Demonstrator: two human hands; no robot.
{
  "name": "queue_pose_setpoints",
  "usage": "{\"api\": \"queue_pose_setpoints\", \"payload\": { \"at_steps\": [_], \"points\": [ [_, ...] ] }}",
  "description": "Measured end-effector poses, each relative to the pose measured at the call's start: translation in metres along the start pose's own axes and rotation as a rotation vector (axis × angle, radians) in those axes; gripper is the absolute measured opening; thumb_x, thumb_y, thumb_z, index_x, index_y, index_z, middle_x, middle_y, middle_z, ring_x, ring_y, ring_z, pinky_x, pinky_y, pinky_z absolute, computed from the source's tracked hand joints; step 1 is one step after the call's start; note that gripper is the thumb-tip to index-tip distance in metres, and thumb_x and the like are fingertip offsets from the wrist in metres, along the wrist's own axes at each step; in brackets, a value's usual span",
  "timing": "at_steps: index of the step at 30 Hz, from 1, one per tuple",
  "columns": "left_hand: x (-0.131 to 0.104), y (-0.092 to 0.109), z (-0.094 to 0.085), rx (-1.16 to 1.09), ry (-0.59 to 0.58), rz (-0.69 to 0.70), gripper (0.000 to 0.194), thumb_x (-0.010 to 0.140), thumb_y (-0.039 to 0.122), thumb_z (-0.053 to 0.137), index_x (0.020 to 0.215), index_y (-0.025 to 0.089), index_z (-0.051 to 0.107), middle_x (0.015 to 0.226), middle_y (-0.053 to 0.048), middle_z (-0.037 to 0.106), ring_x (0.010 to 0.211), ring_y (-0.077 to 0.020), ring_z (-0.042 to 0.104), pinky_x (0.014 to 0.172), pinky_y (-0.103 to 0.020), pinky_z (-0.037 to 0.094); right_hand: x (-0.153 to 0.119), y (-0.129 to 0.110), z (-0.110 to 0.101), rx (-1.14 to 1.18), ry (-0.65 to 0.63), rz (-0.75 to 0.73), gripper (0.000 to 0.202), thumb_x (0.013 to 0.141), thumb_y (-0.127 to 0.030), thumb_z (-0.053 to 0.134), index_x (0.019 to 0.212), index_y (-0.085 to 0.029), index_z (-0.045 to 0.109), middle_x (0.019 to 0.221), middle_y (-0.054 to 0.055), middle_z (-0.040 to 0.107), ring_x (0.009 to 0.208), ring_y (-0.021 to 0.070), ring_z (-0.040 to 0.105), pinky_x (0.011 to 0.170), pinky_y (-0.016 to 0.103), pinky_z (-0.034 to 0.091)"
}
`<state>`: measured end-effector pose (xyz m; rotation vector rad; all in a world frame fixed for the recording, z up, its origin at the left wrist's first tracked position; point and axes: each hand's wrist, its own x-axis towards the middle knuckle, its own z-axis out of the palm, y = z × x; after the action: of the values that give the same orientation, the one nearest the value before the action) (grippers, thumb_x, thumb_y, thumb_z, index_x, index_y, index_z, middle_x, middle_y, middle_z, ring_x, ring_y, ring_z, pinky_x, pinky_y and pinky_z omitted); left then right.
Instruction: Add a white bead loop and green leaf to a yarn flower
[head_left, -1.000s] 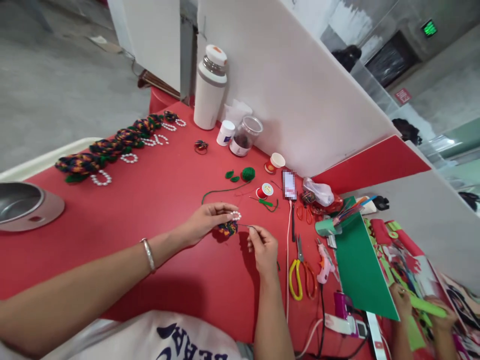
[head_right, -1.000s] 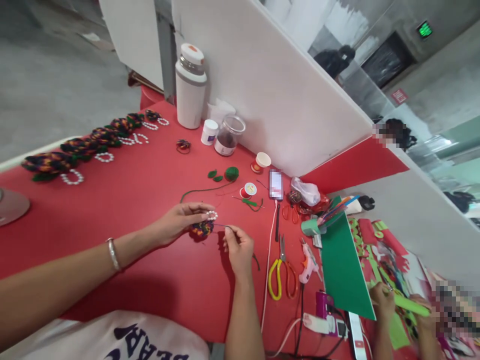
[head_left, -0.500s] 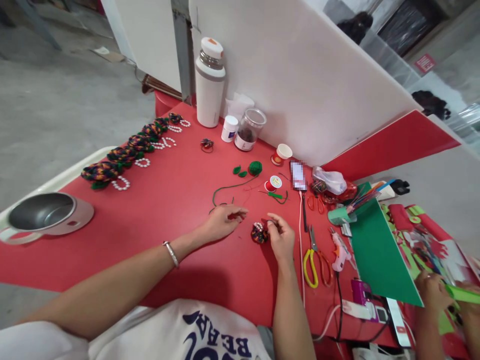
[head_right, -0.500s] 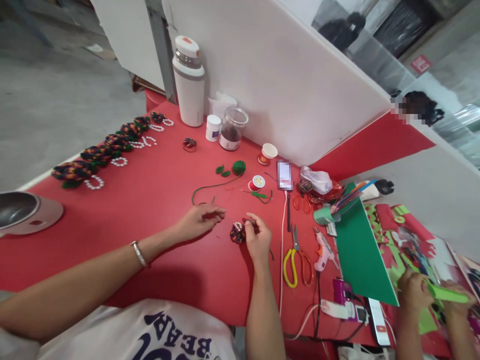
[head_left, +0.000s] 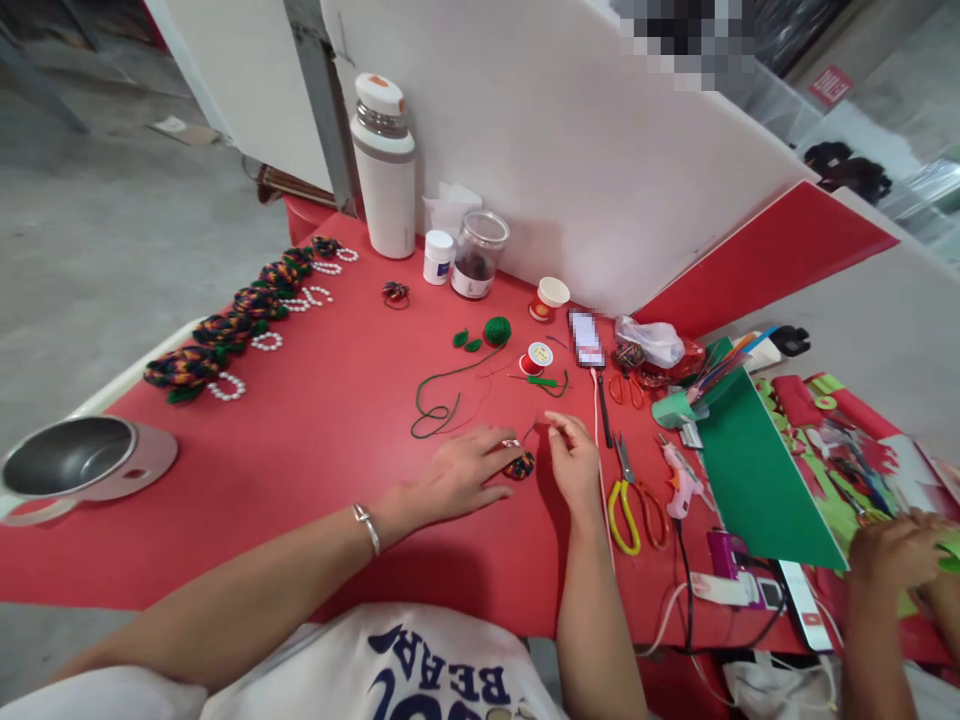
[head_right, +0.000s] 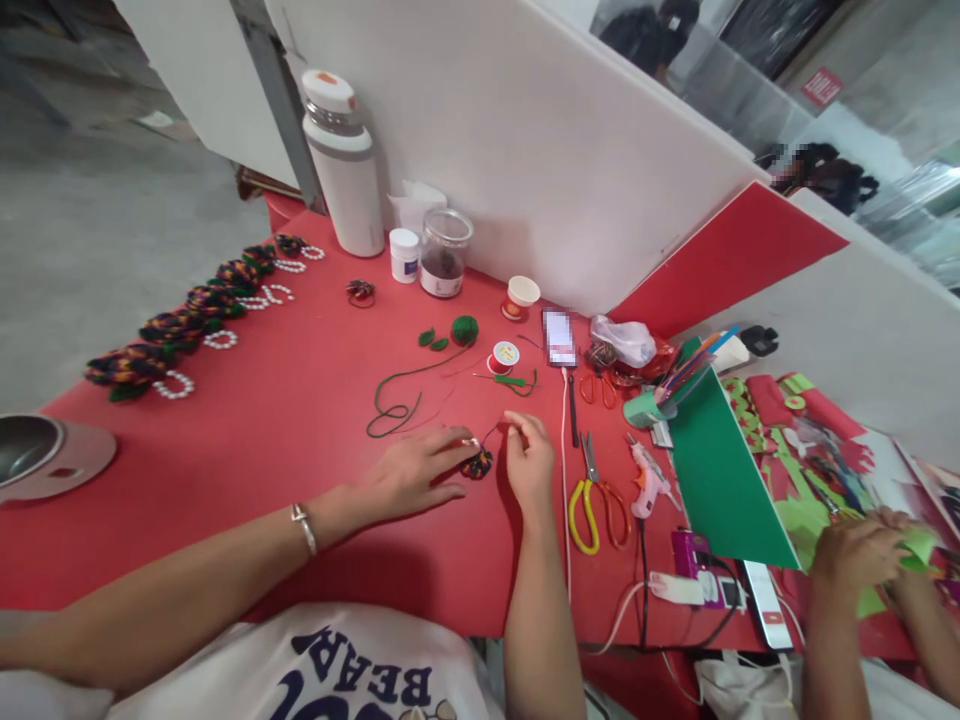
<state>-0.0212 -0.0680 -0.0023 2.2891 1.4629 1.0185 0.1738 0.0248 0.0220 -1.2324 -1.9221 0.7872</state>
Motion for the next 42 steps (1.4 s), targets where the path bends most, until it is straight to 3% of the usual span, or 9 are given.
{"api": "queue_pose_setpoints", "payload": {
  "at_steps": [2,5,9,13,16,21,26,34,42],
  "points": [
    [0.004,0.002,0.006,0.046,-0.035,-0.002,0.057,0.084,0.035,0.073,0.137,0.022,0.056,0.139,-0.014,0.058,0.112,-0.0287,0.063,0.089,-0.039,0.055,-0.001,0.0,-0.001,-0.056,-0.119,-0.083,0.033,0.092,-0.018,0.049,0.113,-0.025,0.073,0.117,0.008,0.067,0.112,0.021,0.062,0.102,0.038,0.049],
    [0.008,0.003,0.01,0.011,-0.032,0.004,0.035,0.092,0.026,0.062,0.127,0.022,0.063,0.125,-0.011,0.067,0.103,-0.0239,0.066,0.086,-0.036,0.055,-0.001,0.001,0.0,-0.19,-0.26,-0.14,0.033,0.09,-0.013,0.053,0.108,-0.027,0.076,0.123,0.008,0.065,0.115,0.0236,0.061,0.101,0.04,0.049],
    [0.011,0.005,0.008,-0.159,0.042,-0.003,0.027,0.086,0.031,0.069,0.111,0.02,0.069,0.116,-0.011,0.071,0.101,-0.024,0.065,0.086,-0.036,0.054,-0.002,-0.001,0.001,-0.254,-0.231,-0.161,0.022,0.091,-0.016,0.059,0.095,-0.025,0.078,0.116,0.007,0.069,0.108,0.0245,0.063,0.096,0.041,0.051],
    [0.016,0.009,0.008,-0.41,0.136,-0.25,0.013,0.085,0.021,0.067,0.098,0.019,0.069,0.099,-0.006,0.074,0.088,-0.0185,0.066,0.082,-0.032,0.053,-0.004,-0.008,0.003,-0.13,-0.159,-0.24,0.022,0.094,-0.017,0.057,0.101,-0.025,0.077,0.11,0.006,0.071,0.104,0.0207,0.066,0.095,0.035,0.051],
    [0.02,0.009,0.009,-0.472,0.149,-0.411,0.018,0.079,0.011,0.064,0.095,0.018,0.067,0.089,-0.003,0.073,0.079,-0.0155,0.065,0.075,-0.028,0.053,-0.007,-0.012,0.007,-0.084,-0.178,-0.31,0.023,0.096,-0.017,0.056,0.105,-0.025,0.076,0.105,0.005,0.072,0.101,0.0191,0.067,0.093,0.032,0.051],
    [0.019,0.005,0.009,-0.329,0.119,-0.309,0.031,0.074,0.007,0.069,0.102,0.018,0.069,0.097,-0.005,0.073,0.09,-0.0196,0.066,0.083,-0.033,0.052,-0.009,-0.014,0.011,-0.067,-0.14,-0.314,0.018,0.095,-0.021,0.06,0.101,-0.026,0.076,0.096,0.003,0.074,0.09,0.0174,0.068,0.085,0.029,0.052],
    [0.015,0.0,0.009,-0.203,0.08,-0.188,0.027,0.079,0.01,0.071,0.105,0.019,0.07,0.11,-0.009,0.073,0.099,-0.0231,0.064,0.089,-0.037,0.05,-0.008,-0.011,0.011,-0.083,-0.103,-0.28,0.016,0.094,-0.022,0.062,0.099,-0.026,0.077,0.092,0.003,0.073,0.088,0.0172,0.068,0.082,0.028,0.051],
    [0.014,-0.007,0.006,-0.219,0.041,-0.285,0.009,0.086,0.016,0.07,0.093,0.018,0.075,0.084,-0.005,0.071,0.079,-0.0176,0.064,0.073,-0.028,0.048,-0.008,-0.011,0.01,-0.109,-0.066,-0.224,0.018,0.093,-0.023,0.06,0.098,-0.025,0.077,0.091,0.003,0.071,0.085,0.0172,0.068,0.081,0.028,0.052],
    [0.013,-0.005,0.001,-0.229,0.041,-0.311,0.013,0.088,0.015,0.062,0.085,0.017,0.074,0.077,-0.004,0.07,0.07,-0.0145,0.061,0.067,-0.026,0.044,-0.007,-0.008,0.004,-0.194,-0.088,-0.172,0.019,0.095,-0.027,0.06,0.1,-0.026,0.078,0.089,0.003,0.069,0.085,0.018,0.067,0.08,0.028,0.051]
  ]
}}
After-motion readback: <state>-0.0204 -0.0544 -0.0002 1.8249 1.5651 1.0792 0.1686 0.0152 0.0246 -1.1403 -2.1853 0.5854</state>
